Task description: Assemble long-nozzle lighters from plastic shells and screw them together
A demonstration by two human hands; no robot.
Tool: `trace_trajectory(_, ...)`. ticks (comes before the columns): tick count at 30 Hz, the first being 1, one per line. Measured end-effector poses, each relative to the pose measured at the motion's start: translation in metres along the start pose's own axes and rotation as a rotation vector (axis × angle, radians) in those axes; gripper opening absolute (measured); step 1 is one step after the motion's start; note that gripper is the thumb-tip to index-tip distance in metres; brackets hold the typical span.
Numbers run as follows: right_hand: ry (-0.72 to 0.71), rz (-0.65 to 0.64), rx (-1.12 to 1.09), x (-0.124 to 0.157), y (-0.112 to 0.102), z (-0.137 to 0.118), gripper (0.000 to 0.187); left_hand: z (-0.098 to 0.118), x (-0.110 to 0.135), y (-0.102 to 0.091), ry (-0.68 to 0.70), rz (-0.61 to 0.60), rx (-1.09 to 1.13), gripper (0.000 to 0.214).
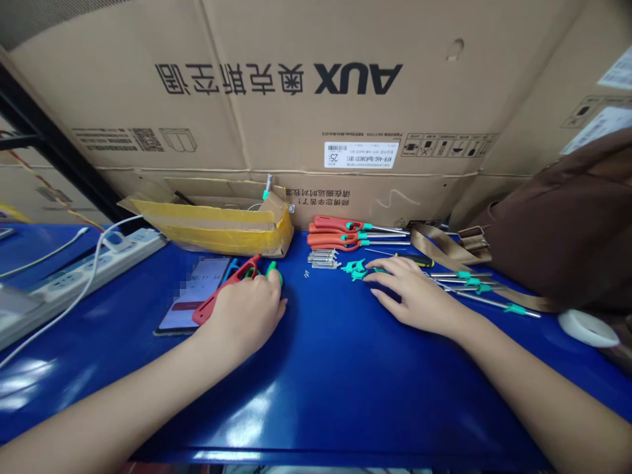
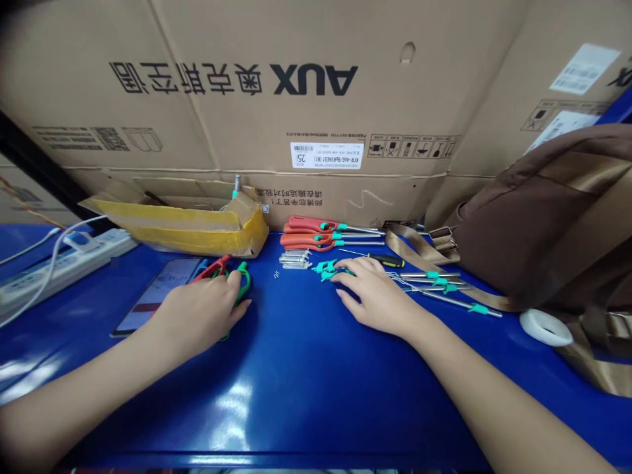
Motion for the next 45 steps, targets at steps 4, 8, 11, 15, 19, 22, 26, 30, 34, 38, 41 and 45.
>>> trace_trajectory(4, -0.011, 0.008, -0.007, 0.000, -0.004, -0.005, 0.023, 0.004, -0.003, 0.007, 0.053, 0.006, 0.026, 0.025)
trace_trajectory(8, -0.033, 0.019, -0.043, 0.000, -0.010, -0.012, 0.027, 0.020, 0.001, 0.015, 0.234, 0.021, 0.217, 0.020)
trace_trajectory(11, -0.052, -0.039, -0.103, 0.001, -0.011, -0.021, 0.033, 0.036, 0.008, 0.018, 0.405, 0.055, 0.459, 0.038)
trace_trajectory(15, -0.104, -0.185, -0.214, 0.000, -0.002, -0.037, 0.061, 0.048, 0.014, 0.014, 0.517, 0.123, 0.607, 0.058)
trace_trajectory(19, -0.111, -0.243, -0.234, -0.001, 0.005, -0.044, 0.058, 0.048, 0.014, 0.012, 0.533, 0.088, 0.539, 0.053)
trace_trajectory(22, -0.079, -0.256, -0.204, 0.002, 0.004, -0.037, 0.057, 0.045, 0.011, 0.013, 0.537, 0.071, 0.498, 0.036)
trace_trajectory(26, 0.027, -0.094, -0.209, 0.004, -0.018, -0.012, 0.043, 0.045, 0.006, 0.016, 0.556, 0.083, 0.502, 0.026)
trace_trajectory(30, 0.153, 0.247, -0.182, 0.008, -0.043, 0.011, 0.020, 0.047, 0.004, 0.019, 0.562, 0.100, 0.508, 0.027)
trace_trajectory(34, 0.131, 0.136, -0.133, 0.003, -0.031, 0.007, 0.027, 0.052, 0.002, 0.020, 0.628, 0.134, 0.553, 0.028)
trace_trajectory(38, -0.024, -0.219, -0.220, 0.002, -0.005, -0.011, 0.059, 0.056, -0.001, 0.019, 0.663, 0.211, 0.620, 0.031)
trace_trajectory(41, -0.048, -0.331, -0.289, 0.002, 0.004, -0.016, 0.044, 0.064, 0.008, 0.007, 0.671, 0.341, 0.599, 0.035)
trace_trajectory(45, -0.060, -0.321, -0.332, 0.001, 0.005, -0.014, 0.030, 0.113, 0.036, -0.013, 0.908, 0.400, 0.409, 0.024)
Point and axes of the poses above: each hand's wrist, its own x-axis away from the middle knuckle, its own y-axis out of the palm, z = x × y, the point moved 8 cm from there along -x, towards the middle knuckle, and after that the axes turned 8 degrees about -z, right-handed, at the moved point
